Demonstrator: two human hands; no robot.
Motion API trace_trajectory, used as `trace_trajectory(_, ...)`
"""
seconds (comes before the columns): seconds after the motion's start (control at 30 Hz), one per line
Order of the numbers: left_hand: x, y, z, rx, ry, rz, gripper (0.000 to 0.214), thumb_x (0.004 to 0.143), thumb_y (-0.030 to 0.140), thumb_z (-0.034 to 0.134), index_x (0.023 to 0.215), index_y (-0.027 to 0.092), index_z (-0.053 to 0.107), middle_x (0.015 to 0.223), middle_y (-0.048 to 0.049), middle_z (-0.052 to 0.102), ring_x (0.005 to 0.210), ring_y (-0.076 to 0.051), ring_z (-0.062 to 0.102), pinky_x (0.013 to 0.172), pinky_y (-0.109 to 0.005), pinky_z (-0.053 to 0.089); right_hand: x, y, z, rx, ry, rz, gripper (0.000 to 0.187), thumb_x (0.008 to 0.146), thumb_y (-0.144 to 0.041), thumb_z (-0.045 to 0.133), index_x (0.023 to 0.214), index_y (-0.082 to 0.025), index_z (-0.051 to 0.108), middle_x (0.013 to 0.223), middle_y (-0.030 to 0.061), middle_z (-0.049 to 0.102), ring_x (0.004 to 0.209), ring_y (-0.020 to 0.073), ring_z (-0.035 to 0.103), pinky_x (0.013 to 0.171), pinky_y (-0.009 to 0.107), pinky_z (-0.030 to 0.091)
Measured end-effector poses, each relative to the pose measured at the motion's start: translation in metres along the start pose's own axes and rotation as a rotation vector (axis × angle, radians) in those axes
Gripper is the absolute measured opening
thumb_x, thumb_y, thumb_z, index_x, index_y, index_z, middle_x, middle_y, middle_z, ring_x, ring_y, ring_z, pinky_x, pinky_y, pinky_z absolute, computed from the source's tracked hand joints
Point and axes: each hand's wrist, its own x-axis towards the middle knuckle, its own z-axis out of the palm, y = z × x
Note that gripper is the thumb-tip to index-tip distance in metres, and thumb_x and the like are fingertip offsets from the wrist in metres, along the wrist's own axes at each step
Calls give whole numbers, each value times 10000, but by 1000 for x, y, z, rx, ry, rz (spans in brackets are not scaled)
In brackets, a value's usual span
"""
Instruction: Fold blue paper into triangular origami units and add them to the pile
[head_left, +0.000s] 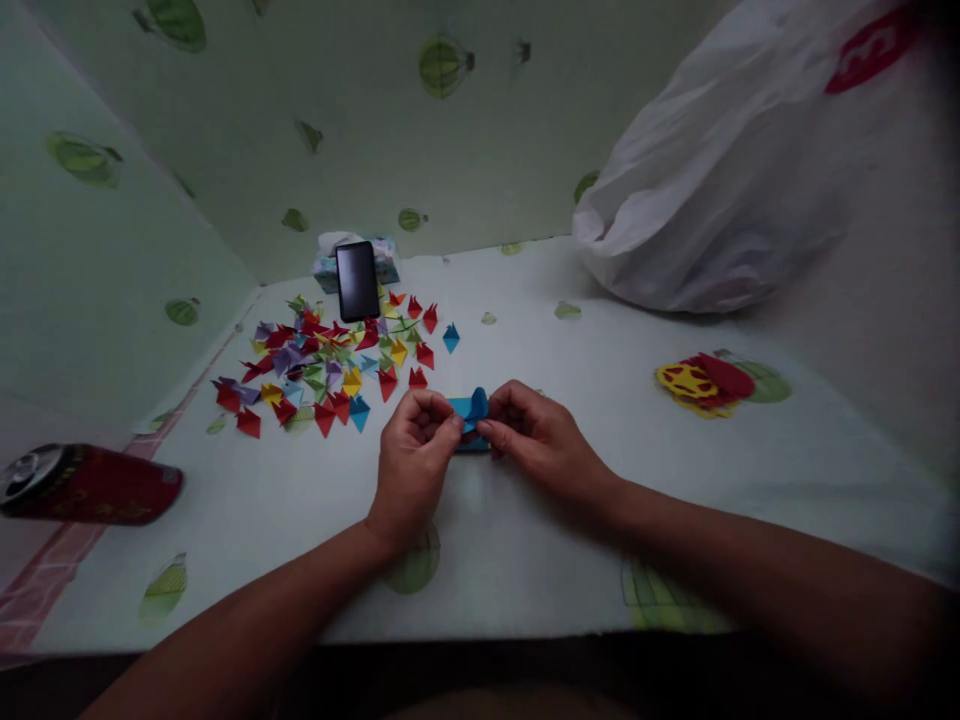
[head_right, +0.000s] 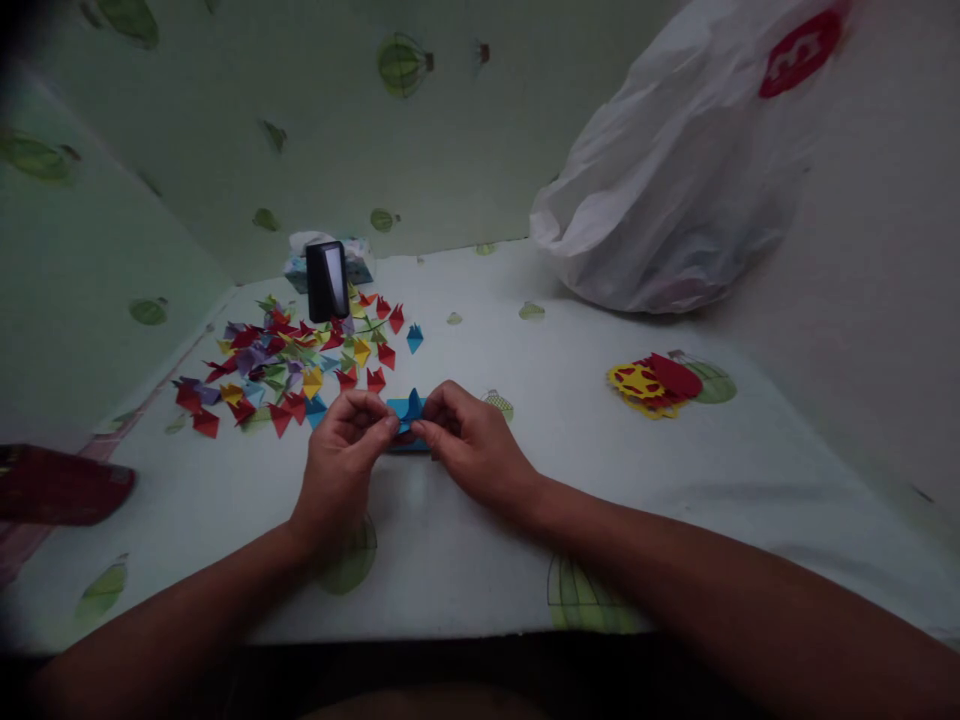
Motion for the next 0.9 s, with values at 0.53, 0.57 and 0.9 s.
trace_trajectory(0.53,-7,4,5,-203,-162,-223,194,794,187,734,891,173,566,788,29,643,691,-99,662,732,-245,532,0,0,3,419,-14,200,270,809,-353,780,893,-192,580,696,-43,632,627,96,620,652,252,508)
trace_trajectory(0.57,-7,3,5,-201,-175,-227,195,801,191,733,900,174,566,789,25,651,698,-102,663,740,-248,529,0,0,3,427,-10,206,270,807,-350,783,887,-189,582,694,-44,633,622,93,617,649,250,504)
trace_trajectory(0.9,-7,4,4,-155,-198,-263,365,857,266,724,1160,220,524,775,33,672,683,-122,666,717,-269,539,2,-1,-1,334,44,202,263,790,-359,782,838,-176,599,659,-35,629,609,104,589,637,259,466)
